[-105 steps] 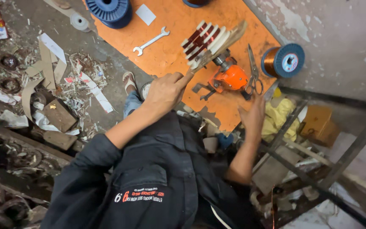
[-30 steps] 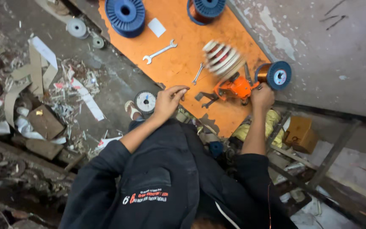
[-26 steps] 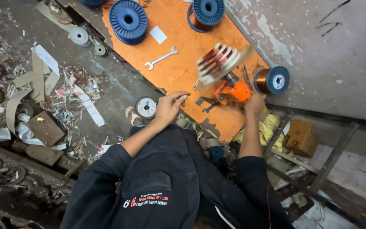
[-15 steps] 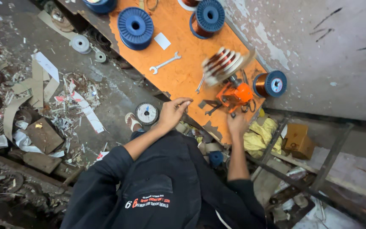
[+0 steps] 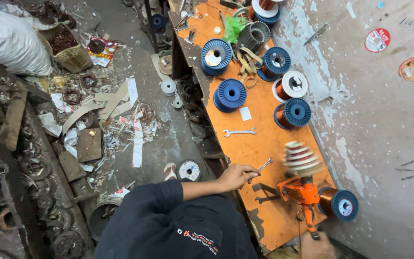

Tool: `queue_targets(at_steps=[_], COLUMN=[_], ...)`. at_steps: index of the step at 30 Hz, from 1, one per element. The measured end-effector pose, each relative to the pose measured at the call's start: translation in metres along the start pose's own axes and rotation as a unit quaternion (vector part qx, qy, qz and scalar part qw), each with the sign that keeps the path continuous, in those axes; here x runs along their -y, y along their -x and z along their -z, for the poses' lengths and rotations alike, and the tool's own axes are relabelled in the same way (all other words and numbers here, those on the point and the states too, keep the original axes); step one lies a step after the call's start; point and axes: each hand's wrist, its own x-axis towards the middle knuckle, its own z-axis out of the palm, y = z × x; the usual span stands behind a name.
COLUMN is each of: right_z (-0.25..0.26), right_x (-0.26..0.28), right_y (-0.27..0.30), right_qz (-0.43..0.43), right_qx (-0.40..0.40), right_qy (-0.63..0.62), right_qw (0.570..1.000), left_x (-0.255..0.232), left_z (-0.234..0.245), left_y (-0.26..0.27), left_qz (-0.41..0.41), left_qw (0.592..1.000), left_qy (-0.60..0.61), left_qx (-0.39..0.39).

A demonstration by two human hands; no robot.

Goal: The person winds copper wire onto a motor stator using a handheld electric drill as a winding machine. They repeatedly wrap the wire, cut it with scissors, and adjust the stator on the drill. The person also briefly handles a green smartphone and a measuring tape during the process.

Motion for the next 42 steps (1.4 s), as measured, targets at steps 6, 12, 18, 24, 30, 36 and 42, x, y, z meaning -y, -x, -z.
queue_targets(at_steps=[6, 12, 18, 24, 30, 36, 42], right_z=[-0.001, -0.024, -0.074, -0.118, -0.071, -0.013, 0.016], right_x=[-0.02, -0.015, 0.009, 0.022, 0.063, 0.061, 0.003], right_y=[-0.056, -0.112, -0.11, -0.038, 0.026, 0.052, 0.016], right_qz=[-0.086, -0.035, -0.053, -0.097, -0.098, -0.079, 0.016], right_qx=[0.002, 0.02, 0.114, 0.221, 0.167, 0.102, -0.079], right_qy=[0.02, 0.019, 0.012, 0.017, -0.059, -0.011, -0.012], right_qw=[0.996, 0.999, 0.992, 0.97, 0.979, 0.992, 0.997], left_x=[-0.019, -0.026, -0.007, 0.009, -0.012, -0.015, -0.008], left_z=[0.0, -0.001, 0.001, 0.0, 0.009, 0.011, 0.0], left_y=[0.002, 0.003, 0.007, 0.021, 0.022, 0.017, 0.008], left_qz=[0.07, 0.089, -0.001, 0.068, 0.089, 0.105, -0.016], left_qw=[0.997, 0.996, 0.999, 0.995, 0.992, 0.992, 1.0], left_qy=[0.02, 0.027, 0.0, 0.068, 0.088, 0.064, -0.005], left_qx=[0.011, -0.006, -0.048, -0.011, 0.007, 0.018, -0.021])
